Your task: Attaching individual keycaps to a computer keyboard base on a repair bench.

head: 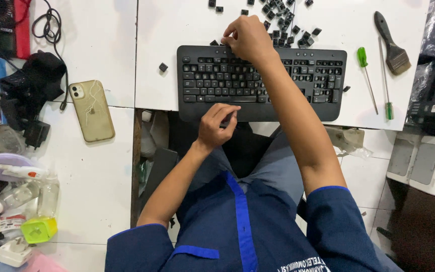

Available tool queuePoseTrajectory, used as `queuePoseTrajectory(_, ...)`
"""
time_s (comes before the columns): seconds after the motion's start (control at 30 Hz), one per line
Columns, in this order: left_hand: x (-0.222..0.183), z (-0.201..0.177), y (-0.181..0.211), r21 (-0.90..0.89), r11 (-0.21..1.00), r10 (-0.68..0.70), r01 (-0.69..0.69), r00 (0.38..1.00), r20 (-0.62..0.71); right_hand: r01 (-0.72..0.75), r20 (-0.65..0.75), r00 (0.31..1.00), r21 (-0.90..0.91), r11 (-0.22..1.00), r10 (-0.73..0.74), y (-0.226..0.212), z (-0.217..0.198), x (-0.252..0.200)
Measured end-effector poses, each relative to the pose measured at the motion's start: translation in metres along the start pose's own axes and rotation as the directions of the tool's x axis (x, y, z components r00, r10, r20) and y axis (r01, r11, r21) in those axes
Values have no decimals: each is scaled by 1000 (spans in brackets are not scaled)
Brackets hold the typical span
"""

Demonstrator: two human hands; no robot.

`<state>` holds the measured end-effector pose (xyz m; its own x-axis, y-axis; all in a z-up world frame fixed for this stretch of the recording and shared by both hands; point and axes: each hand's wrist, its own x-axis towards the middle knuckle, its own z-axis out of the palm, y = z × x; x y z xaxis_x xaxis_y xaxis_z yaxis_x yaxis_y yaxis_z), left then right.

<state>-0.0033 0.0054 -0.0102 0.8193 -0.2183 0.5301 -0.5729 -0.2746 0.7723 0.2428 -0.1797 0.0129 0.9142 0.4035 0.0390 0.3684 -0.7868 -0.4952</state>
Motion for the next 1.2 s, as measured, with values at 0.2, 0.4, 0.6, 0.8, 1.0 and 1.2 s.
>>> queuePoseTrajectory(0.2, 5, -4, 3, -39, 999, 4, -5, 1000, -24, -59, -77, 996, -102, 993, 51, 16, 24, 17)
queuePoseTrajectory(0.4, 3, -5, 2, -56, 998, -9, 8, 1000, -22, -71, -115, 989, 180, 981, 93, -10, -29, -10)
queuePoseTrajectory(0.6, 6, -7, 6, -46, 998, -39, 38, 999, -13, -59, 59, 998, 998, 10, -2, -27, -64, -99)
queuePoseTrajectory(0.8, 10, 3, 11, -96, 989, -127, 112, 977, -174, 83, -76, 996, 964, -251, 40, -10, -22, -168)
queuePoseTrajectory(1.0, 5, 2, 5, -172, 980, -137, 105, 972, -191, 55, -26, 987, 982, -182, 157, -41, -6, -210)
queuePoseTrajectory(1.2, 2, 3, 9, -219, 973, -112, 73, 979, -171, 28, 19, 953, 988, -150, 301, -67, 23, -237)
